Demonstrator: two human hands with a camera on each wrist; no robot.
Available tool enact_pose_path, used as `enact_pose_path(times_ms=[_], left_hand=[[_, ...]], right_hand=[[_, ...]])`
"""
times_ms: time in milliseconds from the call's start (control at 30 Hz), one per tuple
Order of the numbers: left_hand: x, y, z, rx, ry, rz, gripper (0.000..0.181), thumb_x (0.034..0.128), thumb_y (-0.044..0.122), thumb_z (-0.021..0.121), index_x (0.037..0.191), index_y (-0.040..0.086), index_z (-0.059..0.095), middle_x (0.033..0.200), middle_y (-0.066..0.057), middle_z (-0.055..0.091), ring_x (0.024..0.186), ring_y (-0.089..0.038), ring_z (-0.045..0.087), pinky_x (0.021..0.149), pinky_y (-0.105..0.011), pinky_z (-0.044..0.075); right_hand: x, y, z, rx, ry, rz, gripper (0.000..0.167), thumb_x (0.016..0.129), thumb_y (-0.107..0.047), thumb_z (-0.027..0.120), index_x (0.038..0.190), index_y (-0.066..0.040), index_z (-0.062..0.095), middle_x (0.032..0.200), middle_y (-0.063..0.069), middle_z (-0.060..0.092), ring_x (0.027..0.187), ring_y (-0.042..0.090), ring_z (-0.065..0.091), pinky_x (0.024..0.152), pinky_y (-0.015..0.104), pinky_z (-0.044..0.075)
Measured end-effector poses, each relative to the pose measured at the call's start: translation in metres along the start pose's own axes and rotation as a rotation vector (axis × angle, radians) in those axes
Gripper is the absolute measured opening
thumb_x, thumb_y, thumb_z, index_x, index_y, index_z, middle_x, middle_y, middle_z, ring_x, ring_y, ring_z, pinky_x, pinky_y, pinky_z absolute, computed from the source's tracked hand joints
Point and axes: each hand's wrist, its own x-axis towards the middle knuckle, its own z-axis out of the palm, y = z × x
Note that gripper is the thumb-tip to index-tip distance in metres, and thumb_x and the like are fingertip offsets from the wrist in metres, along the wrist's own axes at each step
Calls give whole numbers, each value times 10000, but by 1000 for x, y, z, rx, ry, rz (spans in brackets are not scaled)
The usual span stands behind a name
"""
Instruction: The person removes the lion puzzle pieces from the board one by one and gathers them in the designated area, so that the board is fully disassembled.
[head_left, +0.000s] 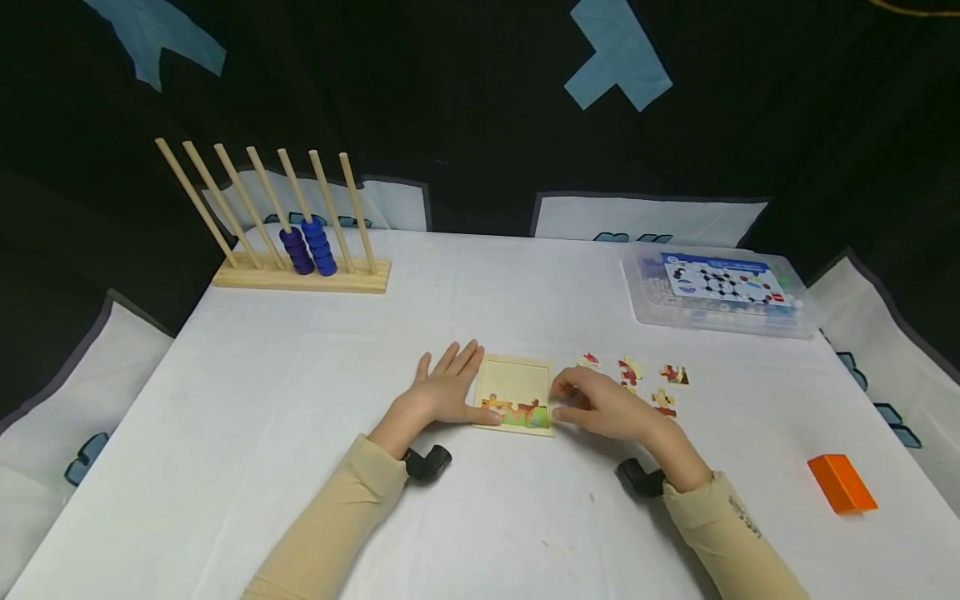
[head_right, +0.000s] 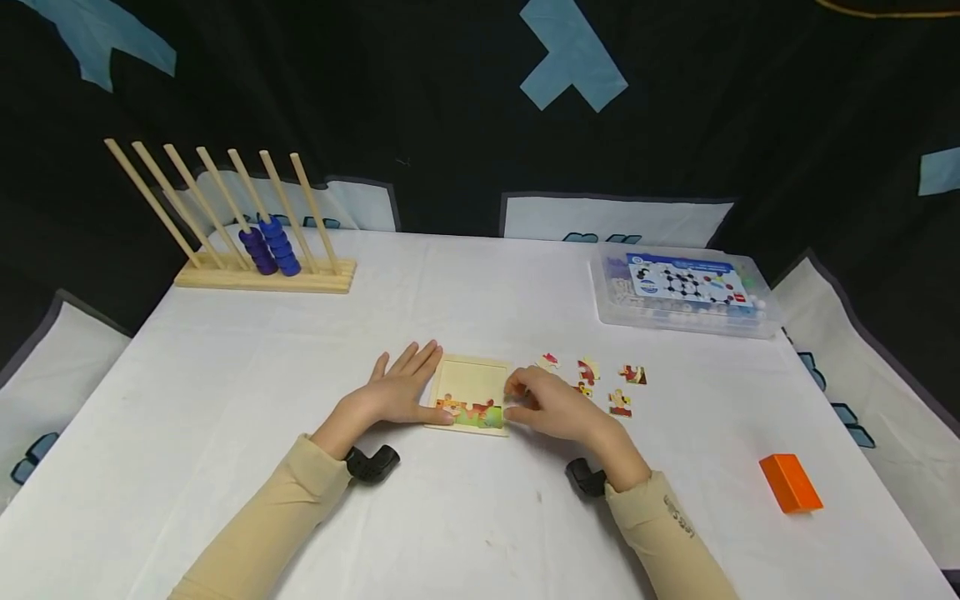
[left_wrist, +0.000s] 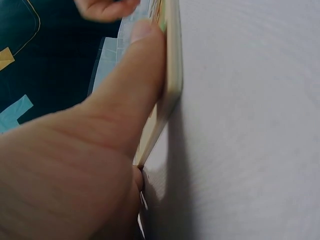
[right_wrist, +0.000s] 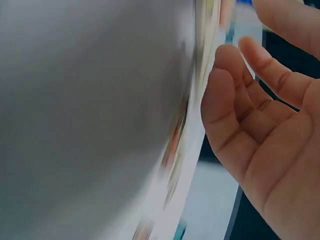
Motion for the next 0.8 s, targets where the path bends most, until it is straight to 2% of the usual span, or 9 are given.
enact_pose_path(times_ms=[200, 300, 467, 667, 733, 800], left_hand=[[0, 0, 1, 12, 8, 0, 1081, 718, 674, 572, 1464, 101, 40, 1511, -38, -28, 1360, -253, -64, 1024, -551, -46], [1, -1, 1, 19, -1, 0, 1121, 688, 710, 565, 1464, 110, 22, 1509, -31, -46, 1358, -247, -77, 1022, -552, -51], [0, -2, 1, 17, -24, 3, 1181, 643, 752, 562, 1463, 125, -10, 1506, -22, -76, 1353, -237, -108, 1005, -569, -82], [-1, -5, 0, 19, -33, 25, 1261, 588, 734, 631, 1458, 127, -50, 1500, -18, -119, 1345, -231, -143, 971, -599, -125], [-2, -6, 2, 28, -14, 40, 1275, 574, 737, 638, 1458, 125, -48, 1501, -20, -114, 1347, -234, -135, 966, -603, -128], [-2, -9, 6, 26, 31, 65, 1273, 565, 750, 630, 1462, 117, -16, 1506, -28, -81, 1353, -242, -109, 964, -610, -123]], right_hand=[[29, -28, 24, -69, -57, -119, 454, 862, -221, 632, 1236, -14, 479, 1025, 65, 519, 711, 94, 483, 641, 242, 438], [37, -35, 31, -97, -81, -145, 544, 873, -253, 616, 1313, 4, 425, 1031, 60, 513, 698, 75, 477, 631, 229, 433], [43, -38, 35, -110, -120, -132, 582, 880, -300, 598, 1346, -5, 410, 1055, 47, 504, 697, 76, 459, 622, 229, 419], [45, -37, 36, -104, -170, -122, 582, 843, -250, 656, 1320, 9, 446, 1093, 58, 474, 694, 81, 432, 613, 226, 403], [45, -38, 37, -101, -177, -116, 571, 832, -220, 670, 1312, 6, 457, 1092, 57, 464, 684, 79, 424, 608, 229, 401], [45, -38, 39, -99, -174, -107, 557, 827, -201, 675, 1307, -8, 469, 1087, 51, 460, 674, 78, 418, 604, 230, 397]])
